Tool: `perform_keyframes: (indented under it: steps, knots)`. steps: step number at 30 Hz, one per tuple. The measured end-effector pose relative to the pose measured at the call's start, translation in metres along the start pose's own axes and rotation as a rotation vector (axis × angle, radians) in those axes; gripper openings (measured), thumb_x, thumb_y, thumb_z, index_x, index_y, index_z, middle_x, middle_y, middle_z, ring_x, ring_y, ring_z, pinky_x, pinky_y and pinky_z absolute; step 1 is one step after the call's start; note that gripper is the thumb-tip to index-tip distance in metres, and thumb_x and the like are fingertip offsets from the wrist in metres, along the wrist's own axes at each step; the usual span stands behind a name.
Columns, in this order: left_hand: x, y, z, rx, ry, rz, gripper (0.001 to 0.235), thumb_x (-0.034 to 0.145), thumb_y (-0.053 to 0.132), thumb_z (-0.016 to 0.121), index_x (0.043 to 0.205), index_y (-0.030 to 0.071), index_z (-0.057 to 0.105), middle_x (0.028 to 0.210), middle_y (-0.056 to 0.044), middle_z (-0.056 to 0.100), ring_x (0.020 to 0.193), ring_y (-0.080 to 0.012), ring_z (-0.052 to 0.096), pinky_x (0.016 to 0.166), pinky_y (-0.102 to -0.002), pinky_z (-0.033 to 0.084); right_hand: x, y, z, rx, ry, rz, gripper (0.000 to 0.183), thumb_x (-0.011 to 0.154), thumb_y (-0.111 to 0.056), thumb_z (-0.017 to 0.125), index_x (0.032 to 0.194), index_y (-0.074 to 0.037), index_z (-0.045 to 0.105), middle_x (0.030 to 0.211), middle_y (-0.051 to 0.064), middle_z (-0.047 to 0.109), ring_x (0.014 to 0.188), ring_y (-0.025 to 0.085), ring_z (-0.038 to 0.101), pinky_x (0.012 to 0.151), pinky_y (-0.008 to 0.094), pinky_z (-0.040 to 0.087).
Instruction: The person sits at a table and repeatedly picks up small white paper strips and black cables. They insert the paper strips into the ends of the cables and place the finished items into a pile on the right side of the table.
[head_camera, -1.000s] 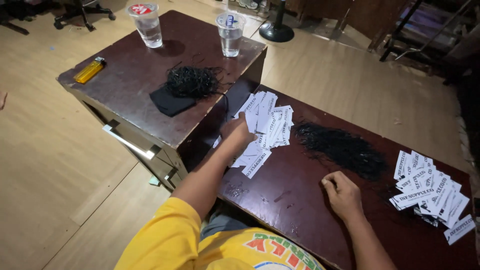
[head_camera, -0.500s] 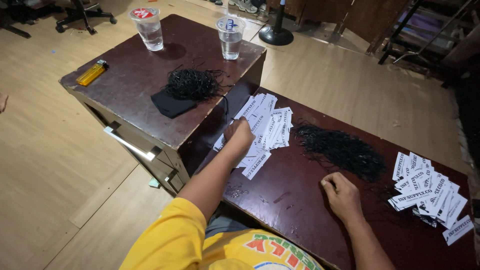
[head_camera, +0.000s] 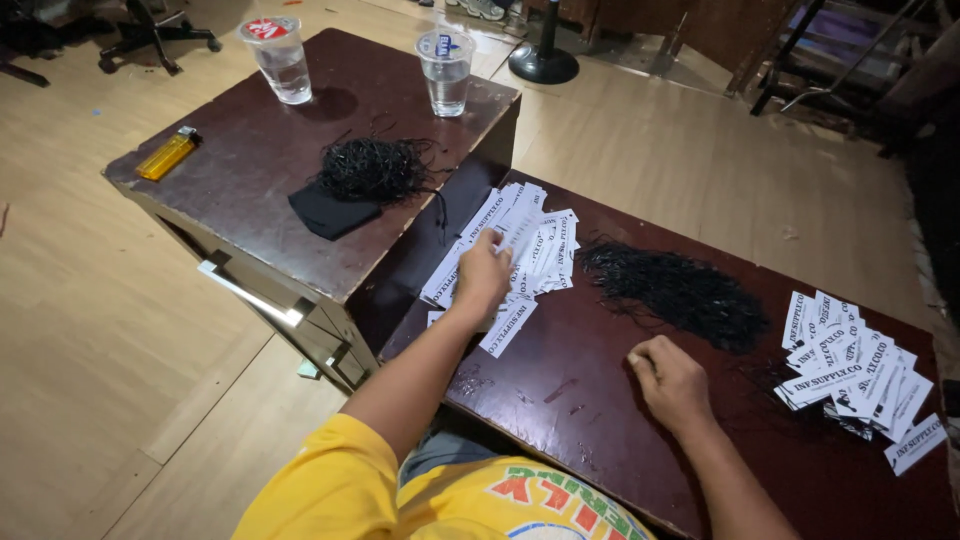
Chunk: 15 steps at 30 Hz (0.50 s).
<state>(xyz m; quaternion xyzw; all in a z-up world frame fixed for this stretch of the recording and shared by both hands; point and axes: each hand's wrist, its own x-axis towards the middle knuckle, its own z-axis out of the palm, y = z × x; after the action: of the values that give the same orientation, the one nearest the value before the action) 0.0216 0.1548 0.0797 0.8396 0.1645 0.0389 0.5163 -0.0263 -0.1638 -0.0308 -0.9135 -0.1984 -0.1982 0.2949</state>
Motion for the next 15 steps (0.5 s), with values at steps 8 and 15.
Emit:
perform_keyframes:
  steps: [8, 15]
  knots:
    - [-0.010, -0.023, 0.054, 0.024, -0.150, 0.155, 0.034, 0.086, 0.025, 0.073, 0.118, 0.014, 0.071, 0.103, -0.024, 0.074, 0.110, -0.0450, 0.069, 0.093, -0.053, 0.055, 0.002, 0.000, -0.005, 0.099, 0.140, -0.070, 0.010, 0.101, -0.017, 0.062, 0.093, -0.016, 0.067, 0.087, 0.001, 0.066, 0.086, 0.025, 0.070, 0.078, 0.036, 0.057]
    - [-0.046, -0.018, 0.081, -0.008, -0.474, 0.213, 0.020, 0.080, 0.029, 0.072, 0.091, 0.012, 0.074, 0.065, -0.011, 0.070, 0.079, -0.0329, 0.074, 0.076, -0.045, 0.057, 0.014, -0.045, -0.029, 0.275, 0.184, -0.116, 0.011, 0.102, -0.011, 0.060, 0.093, -0.005, 0.061, 0.122, 0.015, 0.063, 0.111, 0.039, 0.067, 0.089, 0.045, 0.056]
